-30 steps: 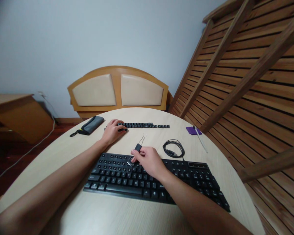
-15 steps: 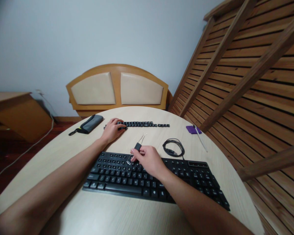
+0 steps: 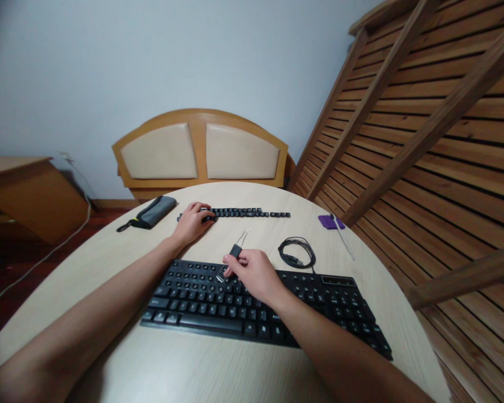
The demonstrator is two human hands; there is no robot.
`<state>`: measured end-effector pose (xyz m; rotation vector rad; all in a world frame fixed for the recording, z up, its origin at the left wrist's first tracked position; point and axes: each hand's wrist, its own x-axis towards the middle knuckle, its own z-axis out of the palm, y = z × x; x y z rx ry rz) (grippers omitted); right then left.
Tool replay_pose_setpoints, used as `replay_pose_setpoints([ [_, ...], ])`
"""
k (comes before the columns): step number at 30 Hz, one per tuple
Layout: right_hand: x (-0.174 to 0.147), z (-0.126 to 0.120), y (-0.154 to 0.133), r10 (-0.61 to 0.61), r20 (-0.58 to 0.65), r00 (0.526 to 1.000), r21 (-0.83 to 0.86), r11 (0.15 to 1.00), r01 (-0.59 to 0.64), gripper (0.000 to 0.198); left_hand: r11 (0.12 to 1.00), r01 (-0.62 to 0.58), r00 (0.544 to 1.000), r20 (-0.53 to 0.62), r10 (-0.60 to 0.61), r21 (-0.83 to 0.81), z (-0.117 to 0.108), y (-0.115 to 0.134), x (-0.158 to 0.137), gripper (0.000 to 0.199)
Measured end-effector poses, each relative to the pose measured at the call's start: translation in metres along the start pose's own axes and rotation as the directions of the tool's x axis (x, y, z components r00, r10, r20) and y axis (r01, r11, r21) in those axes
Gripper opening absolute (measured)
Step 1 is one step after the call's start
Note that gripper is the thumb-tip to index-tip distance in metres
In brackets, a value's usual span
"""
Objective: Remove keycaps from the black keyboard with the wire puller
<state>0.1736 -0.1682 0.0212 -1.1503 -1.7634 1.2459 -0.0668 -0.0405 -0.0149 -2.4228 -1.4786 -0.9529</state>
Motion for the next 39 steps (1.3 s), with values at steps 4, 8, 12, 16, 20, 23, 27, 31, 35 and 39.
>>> replay_pose_setpoints([
  [4, 0.000, 0.000, -0.002, 0.003, -0.005, 1.000, -0.009, 1.000, -0.003, 0.029, 0.997, 0.028, 1.000, 0.001, -0.028, -0.069, -0.010, 0.006, 0.002, 0.024],
  [8, -0.002, 0.000, 0.000, -0.013, 0.001, 1.000, -0.009, 1.000, 0.013, 0.032, 0.967, 0.086, 0.996, 0.052, -0.076, -0.241, -0.031, 0.031, 0.003, 0.023],
  [12, -0.002, 0.000, 0.001, -0.041, 0.019, 0.999, -0.023, 0.999, 0.041, 0.036, 0.840, 0.219, 0.972, 0.191, -0.140, -0.497, -0.052, 0.083, -0.012, 0.035],
  [16, -0.004, -0.002, -0.001, -0.107, 0.038, 0.994, -0.087, 0.990, 0.110, 0.040, 0.564, 0.396, 0.913, 0.378, -0.155, -0.725, -0.063, 0.130, -0.040, 0.037],
  [20, -0.006, -0.003, -0.003, -0.151, 0.054, 0.987, -0.141, 0.977, 0.158, 0.041, 0.442, 0.407, 0.912, 0.383, -0.148, -0.799, -0.062, 0.143, -0.055, 0.027],
  [23, -0.007, -0.002, -0.004, -0.157, 0.049, 0.986, -0.146, 0.976, 0.163, 0.036, 0.372, 0.425, 0.905, 0.370, -0.212, -0.826, -0.059, 0.140, -0.058, 0.027],
  [27, -0.010, -0.003, -0.008, -0.142, 0.062, 0.988, -0.124, 0.981, 0.148, 0.025, 0.315, 0.451, 0.883, 0.366, -0.293, -0.835, -0.059, 0.137, -0.060, 0.029],
  [31, -0.018, -0.010, -0.013, -0.129, 0.128, 0.983, -0.137, 0.980, 0.146, 0.019, 0.327, 0.452, 0.882, 0.361, -0.305, -0.830, -0.061, 0.139, -0.063, 0.027],
  [35, -0.024, -0.017, -0.013, -0.123, 0.139, 0.983, -0.168, 0.975, 0.146, 0.020, 0.362, 0.451, 0.889, 0.374, -0.264, -0.816, -0.064, 0.142, -0.067, 0.025],
  [39, -0.025, -0.019, -0.010, -0.150, 0.156, 0.976, -0.172, 0.969, 0.176, 0.026, 0.307, 0.437, 0.899, 0.416, -0.137, -0.845, -0.067, 0.144, -0.069, 0.033],
])
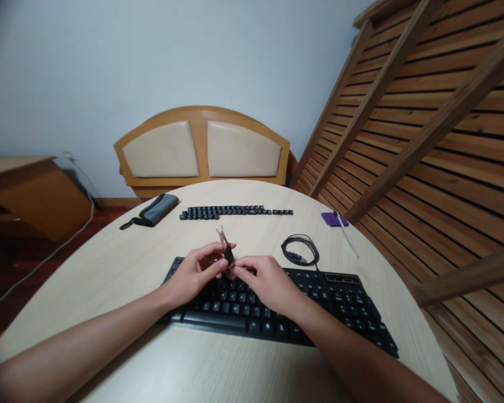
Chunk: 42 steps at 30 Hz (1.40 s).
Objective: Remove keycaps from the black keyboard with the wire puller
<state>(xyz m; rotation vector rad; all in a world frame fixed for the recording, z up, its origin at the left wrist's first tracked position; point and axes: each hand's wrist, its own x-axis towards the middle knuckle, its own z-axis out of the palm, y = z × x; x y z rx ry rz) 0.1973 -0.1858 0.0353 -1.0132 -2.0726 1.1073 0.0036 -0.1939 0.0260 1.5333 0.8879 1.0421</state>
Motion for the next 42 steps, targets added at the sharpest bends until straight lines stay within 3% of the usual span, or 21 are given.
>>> replay_pose_setpoints([
  [4, 0.002, 0.002, 0.005, -0.005, 0.024, 1.000, 0.076, 0.997, 0.003, 0.028, 0.999, -0.022, 0.998, 0.059, 0.025, -0.040, -0.002, -0.001, 0.000, 0.028],
  [10, 0.003, 0.004, 0.007, 0.021, -0.015, 1.000, 0.161, 0.987, -0.018, 0.023, 0.998, -0.039, 0.999, -0.007, 0.040, 0.042, -0.006, -0.003, 0.002, 0.017],
  [17, 0.002, 0.003, 0.004, 0.066, -0.077, 0.995, 0.057, 0.996, -0.061, 0.022, 0.997, -0.007, 0.994, -0.112, 0.015, 0.071, -0.004, -0.008, -0.005, 0.020],
  [25, -0.008, -0.001, -0.005, -0.048, 0.000, 0.999, -0.335, 0.941, 0.045, 0.020, 0.994, 0.060, 0.995, -0.083, -0.053, 0.089, -0.003, -0.007, -0.006, 0.018],
  [29, -0.009, -0.002, -0.006, -0.068, 0.020, 0.997, -0.361, 0.930, 0.071, 0.019, 0.993, 0.093, 0.995, -0.048, -0.089, 0.078, -0.003, -0.007, -0.007, 0.019],
  [35, -0.009, -0.002, -0.004, -0.113, 0.030, 0.993, -0.372, 0.921, 0.116, 0.019, 0.997, 0.054, 0.998, -0.019, -0.053, 0.054, -0.004, -0.006, -0.005, 0.018],
  [38, -0.009, -0.002, -0.003, -0.128, 0.035, 0.991, -0.398, 0.908, 0.131, 0.017, 0.992, 0.029, 0.999, 0.025, -0.033, 0.124, -0.004, -0.003, -0.005, 0.015],
  [42, -0.010, -0.001, -0.001, -0.148, 0.064, 0.987, -0.448, 0.879, 0.161, 0.015, 0.937, -0.063, 0.997, 0.065, 0.043, 0.343, -0.003, 0.002, -0.009, 0.013],
])
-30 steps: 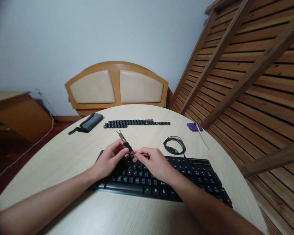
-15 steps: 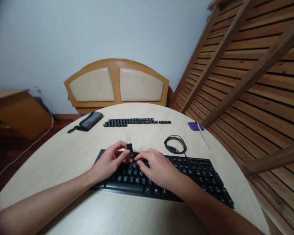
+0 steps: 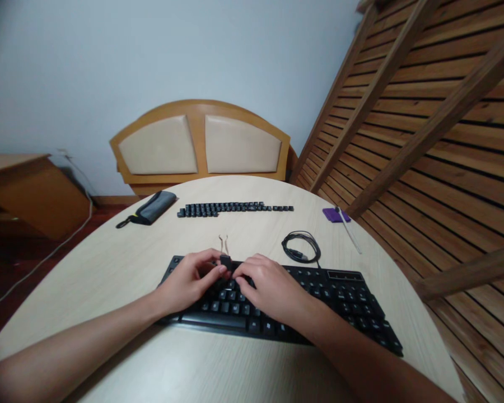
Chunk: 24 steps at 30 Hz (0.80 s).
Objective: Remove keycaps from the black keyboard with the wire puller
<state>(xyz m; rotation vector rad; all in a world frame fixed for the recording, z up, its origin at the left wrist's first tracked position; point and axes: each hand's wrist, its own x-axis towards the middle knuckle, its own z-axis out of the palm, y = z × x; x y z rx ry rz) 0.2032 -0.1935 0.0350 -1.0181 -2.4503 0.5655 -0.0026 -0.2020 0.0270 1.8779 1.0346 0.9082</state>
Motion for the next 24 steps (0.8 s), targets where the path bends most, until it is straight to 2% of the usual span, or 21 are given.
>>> replay_pose_setpoints([
  [3, 0.001, 0.002, 0.001, -0.012, 0.005, 1.000, -0.022, 1.000, 0.012, 0.014, 0.980, -0.085, 0.996, 0.012, 0.084, 0.178, 0.000, 0.004, -0.005, 0.013],
  [8, 0.001, 0.006, 0.000, -0.048, -0.007, 0.999, -0.068, 0.997, 0.048, 0.013, 0.925, -0.161, 0.987, 0.036, 0.159, 0.343, 0.002, 0.005, -0.008, 0.016],
  [17, -0.001, 0.010, 0.001, -0.118, -0.016, 0.993, -0.136, 0.984, 0.115, 0.009, 0.862, -0.268, 0.963, 0.108, 0.246, 0.430, 0.003, 0.004, -0.011, 0.018],
  [19, -0.001, 0.009, 0.002, -0.126, -0.015, 0.992, -0.140, 0.983, 0.122, 0.008, 0.858, -0.256, 0.966, 0.092, 0.241, 0.445, 0.004, 0.004, -0.011, 0.018],
  [24, -0.001, 0.009, 0.001, -0.125, -0.010, 0.992, -0.168, 0.978, 0.122, 0.011, 0.910, -0.122, 0.992, 0.022, 0.124, 0.397, 0.004, 0.003, -0.008, 0.015],
])
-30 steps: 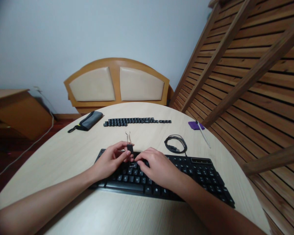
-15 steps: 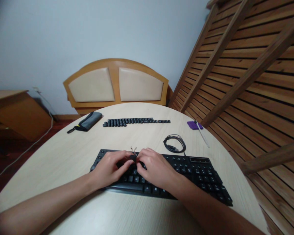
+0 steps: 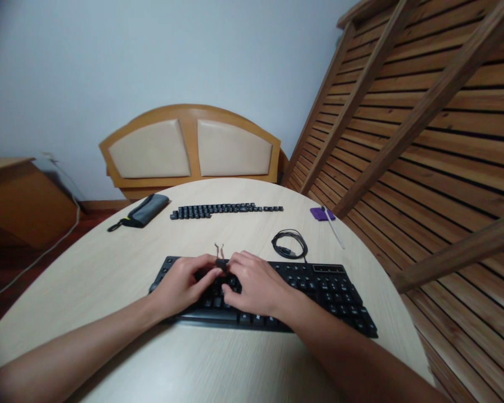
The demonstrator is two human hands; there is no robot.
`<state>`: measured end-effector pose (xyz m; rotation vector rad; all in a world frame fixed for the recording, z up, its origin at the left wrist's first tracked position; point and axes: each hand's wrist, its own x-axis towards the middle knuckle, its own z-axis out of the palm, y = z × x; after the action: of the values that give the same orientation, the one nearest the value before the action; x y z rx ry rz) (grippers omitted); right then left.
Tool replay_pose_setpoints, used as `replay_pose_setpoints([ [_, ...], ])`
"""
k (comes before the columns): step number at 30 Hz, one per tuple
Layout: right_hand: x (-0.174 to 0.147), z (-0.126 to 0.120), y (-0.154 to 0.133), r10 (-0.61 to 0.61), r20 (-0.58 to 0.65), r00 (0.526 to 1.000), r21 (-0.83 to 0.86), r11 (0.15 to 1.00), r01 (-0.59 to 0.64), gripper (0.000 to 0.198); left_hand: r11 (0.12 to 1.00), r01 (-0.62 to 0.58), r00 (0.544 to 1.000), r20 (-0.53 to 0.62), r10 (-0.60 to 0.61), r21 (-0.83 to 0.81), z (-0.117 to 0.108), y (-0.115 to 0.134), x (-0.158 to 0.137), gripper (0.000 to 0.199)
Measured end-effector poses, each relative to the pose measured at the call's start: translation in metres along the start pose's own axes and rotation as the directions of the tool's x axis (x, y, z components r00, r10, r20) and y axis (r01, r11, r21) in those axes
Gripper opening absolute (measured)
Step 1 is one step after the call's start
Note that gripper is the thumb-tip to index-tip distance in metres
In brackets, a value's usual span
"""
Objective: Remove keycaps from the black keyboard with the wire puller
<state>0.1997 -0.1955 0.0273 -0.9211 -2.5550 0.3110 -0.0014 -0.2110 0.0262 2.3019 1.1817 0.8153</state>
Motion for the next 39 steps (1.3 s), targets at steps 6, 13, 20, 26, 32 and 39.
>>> replay_pose_setpoints([
  [6, 0.001, 0.003, -0.002, -0.029, 0.005, 1.000, -0.079, 0.996, 0.030, 0.014, 0.994, -0.087, 0.996, 0.029, 0.086, 0.064, 0.001, 0.001, -0.001, 0.019],
  [13, 0.004, -0.001, -0.003, -0.066, 0.033, 0.997, -0.180, 0.981, 0.071, 0.023, 1.000, -0.011, 0.999, -0.043, 0.010, -0.013, 0.003, 0.002, 0.001, 0.011],
  [20, 0.012, -0.005, 0.004, -0.127, 0.020, 0.992, -0.147, 0.981, 0.129, 0.018, 0.986, 0.043, 0.997, -0.053, -0.052, -0.160, 0.004, -0.002, 0.002, 0.012],
  [26, 0.012, -0.003, 0.009, -0.093, 0.013, 0.996, -0.026, 0.995, 0.093, 0.015, 0.937, 0.107, 0.993, -0.014, -0.119, -0.333, 0.005, -0.006, 0.004, 0.016],
  [32, 0.010, 0.002, 0.012, 0.007, -0.027, 1.000, 0.123, 0.992, -0.004, 0.014, 0.807, 0.198, 0.973, 0.012, -0.231, -0.556, 0.006, -0.013, 0.011, 0.021],
  [39, 0.009, 0.002, 0.014, 0.056, -0.074, 0.996, 0.305, 0.952, -0.031, 0.011, 0.827, 0.157, 0.973, -0.060, -0.224, -0.540, 0.004, -0.012, 0.012, 0.021],
])
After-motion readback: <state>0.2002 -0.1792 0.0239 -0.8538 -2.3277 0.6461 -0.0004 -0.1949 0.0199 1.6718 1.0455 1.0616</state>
